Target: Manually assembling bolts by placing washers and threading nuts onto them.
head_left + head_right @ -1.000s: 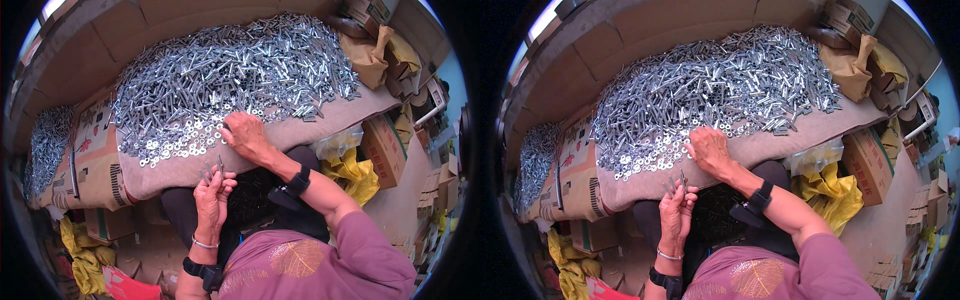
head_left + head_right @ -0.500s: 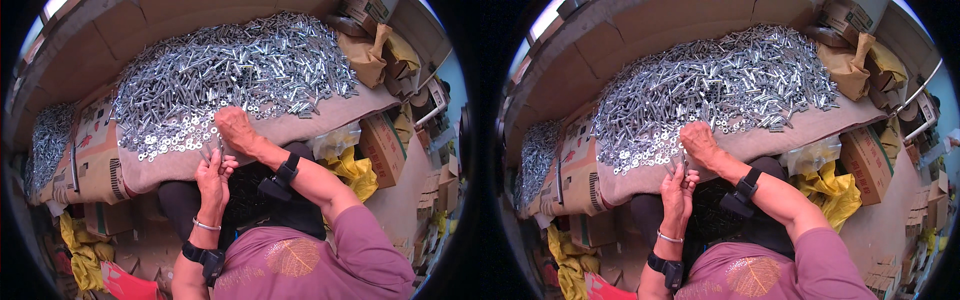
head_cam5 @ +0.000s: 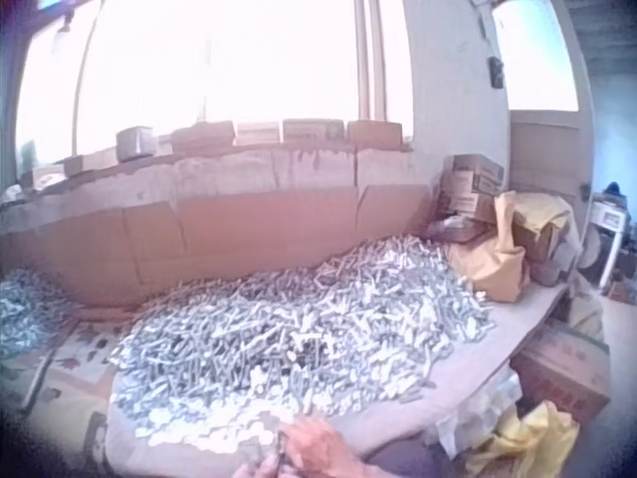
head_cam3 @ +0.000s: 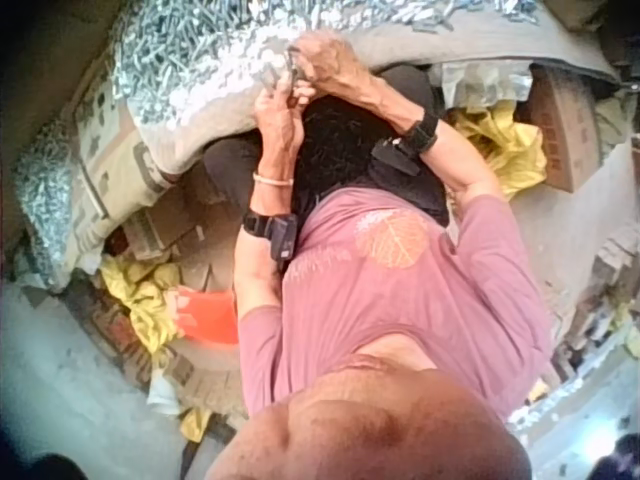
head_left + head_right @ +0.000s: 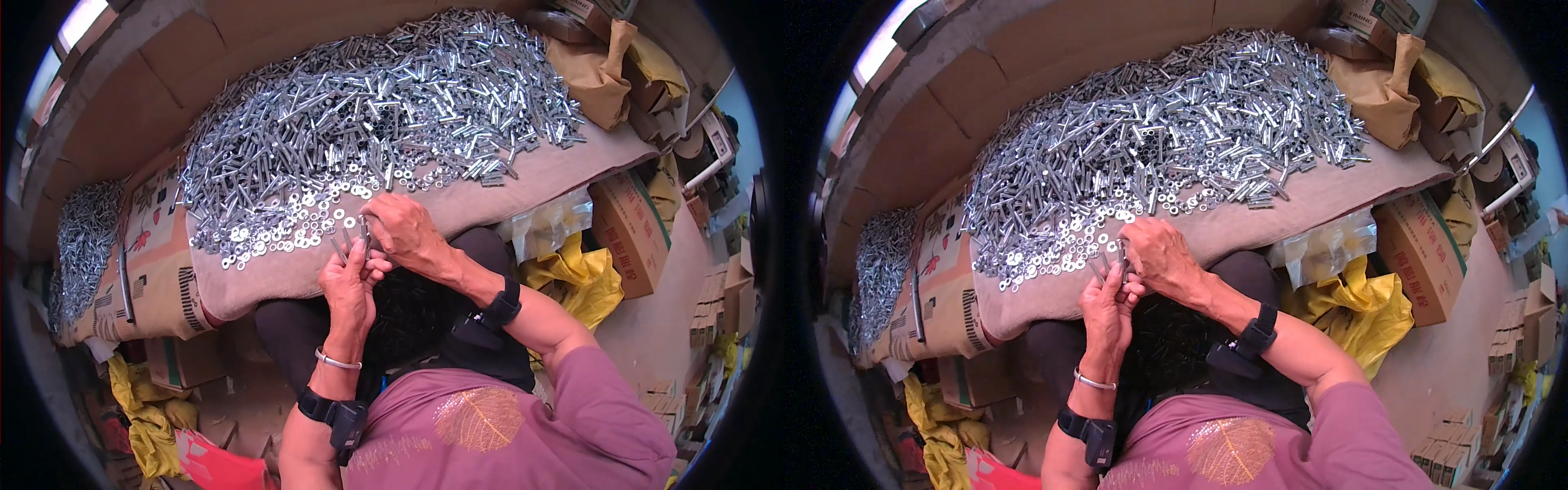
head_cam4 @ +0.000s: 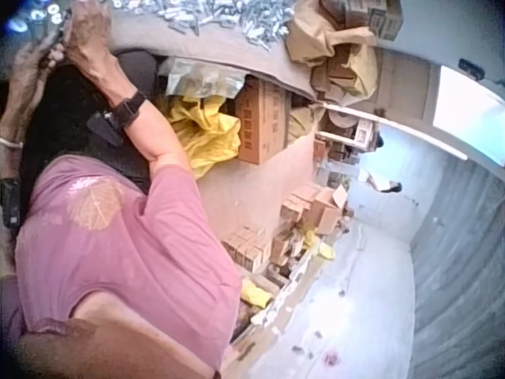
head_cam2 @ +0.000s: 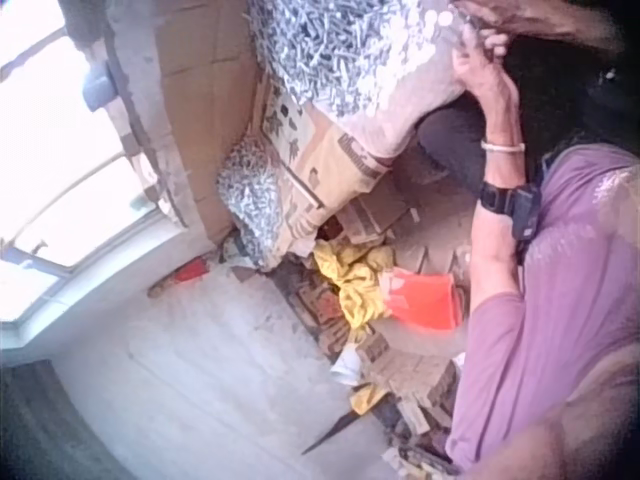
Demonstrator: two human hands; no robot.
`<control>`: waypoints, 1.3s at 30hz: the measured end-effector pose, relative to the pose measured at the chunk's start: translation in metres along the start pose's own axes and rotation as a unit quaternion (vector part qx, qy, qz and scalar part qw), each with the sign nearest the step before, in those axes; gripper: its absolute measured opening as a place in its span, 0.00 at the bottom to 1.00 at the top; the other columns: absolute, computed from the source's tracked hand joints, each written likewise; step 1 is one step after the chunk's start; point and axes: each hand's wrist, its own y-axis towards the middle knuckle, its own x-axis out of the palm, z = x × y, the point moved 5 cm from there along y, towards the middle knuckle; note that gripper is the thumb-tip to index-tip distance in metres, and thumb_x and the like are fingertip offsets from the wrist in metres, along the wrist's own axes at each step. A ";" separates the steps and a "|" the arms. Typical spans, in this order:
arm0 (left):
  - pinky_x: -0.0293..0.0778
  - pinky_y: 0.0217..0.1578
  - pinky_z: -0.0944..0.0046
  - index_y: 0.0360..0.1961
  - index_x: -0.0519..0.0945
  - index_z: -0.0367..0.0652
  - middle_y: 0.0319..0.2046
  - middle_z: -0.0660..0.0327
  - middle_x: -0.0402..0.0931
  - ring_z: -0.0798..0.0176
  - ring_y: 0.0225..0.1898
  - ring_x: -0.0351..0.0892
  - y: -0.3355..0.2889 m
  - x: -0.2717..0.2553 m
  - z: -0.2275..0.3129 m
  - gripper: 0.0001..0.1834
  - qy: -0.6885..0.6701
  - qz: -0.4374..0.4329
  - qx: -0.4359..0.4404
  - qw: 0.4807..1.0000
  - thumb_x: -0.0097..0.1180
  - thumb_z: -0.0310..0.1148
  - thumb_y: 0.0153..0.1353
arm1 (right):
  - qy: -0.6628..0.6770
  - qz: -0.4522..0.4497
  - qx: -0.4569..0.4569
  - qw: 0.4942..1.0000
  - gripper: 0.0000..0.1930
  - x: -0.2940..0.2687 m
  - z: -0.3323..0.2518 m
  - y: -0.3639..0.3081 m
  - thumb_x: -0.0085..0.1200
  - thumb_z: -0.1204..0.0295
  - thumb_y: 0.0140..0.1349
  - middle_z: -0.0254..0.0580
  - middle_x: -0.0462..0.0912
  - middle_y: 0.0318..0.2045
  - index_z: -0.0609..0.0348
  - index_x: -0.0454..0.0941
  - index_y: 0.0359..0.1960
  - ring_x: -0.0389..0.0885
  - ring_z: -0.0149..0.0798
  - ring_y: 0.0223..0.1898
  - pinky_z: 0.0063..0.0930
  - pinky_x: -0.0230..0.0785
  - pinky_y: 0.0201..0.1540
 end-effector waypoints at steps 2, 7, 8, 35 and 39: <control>0.73 0.21 0.75 0.38 0.73 0.36 0.27 0.57 0.78 0.67 0.22 0.79 -0.001 0.003 0.001 0.09 -0.006 -0.006 -0.003 1.000 0.53 0.32 0.63 | 0.025 0.017 -0.022 0.999 0.07 -0.002 -0.002 0.000 0.49 0.75 0.52 0.49 0.75 0.27 0.65 0.74 0.33 0.75 0.51 0.34 0.43 0.67 0.36; 0.71 0.20 0.75 0.38 0.73 0.35 0.27 0.57 0.78 0.68 0.22 0.79 -0.002 0.002 0.001 0.09 -0.036 -0.019 -0.021 0.999 0.52 0.32 0.64 | 0.051 0.015 -0.011 0.999 0.07 -0.006 -0.012 -0.001 0.50 0.76 0.55 0.48 0.76 0.26 0.65 0.75 0.34 0.77 0.48 0.33 0.39 0.70 0.35; 0.71 0.19 0.75 0.38 0.73 0.35 0.27 0.56 0.78 0.67 0.21 0.78 -0.002 0.002 0.001 0.09 -0.034 -0.027 -0.024 0.999 0.52 0.32 0.64 | 0.060 0.017 -0.010 0.998 0.07 -0.006 -0.012 -0.001 0.51 0.75 0.56 0.47 0.77 0.26 0.66 0.75 0.34 0.78 0.45 0.32 0.36 0.71 0.35; 0.70 0.22 0.75 0.36 0.73 0.35 0.26 0.54 0.77 0.68 0.21 0.77 -0.002 -0.013 0.023 0.11 -0.043 0.007 0.023 0.999 0.53 0.34 0.64 | 0.012 -0.003 0.034 0.999 0.05 0.008 -0.005 0.045 0.53 0.71 0.53 0.43 0.78 0.26 0.60 0.78 0.28 0.76 0.45 0.32 0.37 0.66 0.46; 0.69 0.21 0.76 0.35 0.74 0.35 0.26 0.54 0.78 0.69 0.21 0.77 -0.011 0.001 0.023 0.11 -0.013 -0.025 0.009 1.000 0.53 0.34 0.63 | 0.249 -0.035 0.192 0.949 0.07 -0.010 -0.013 0.016 0.55 0.73 0.56 0.41 0.81 0.27 0.65 0.78 0.33 0.79 0.34 0.32 0.26 0.70 0.36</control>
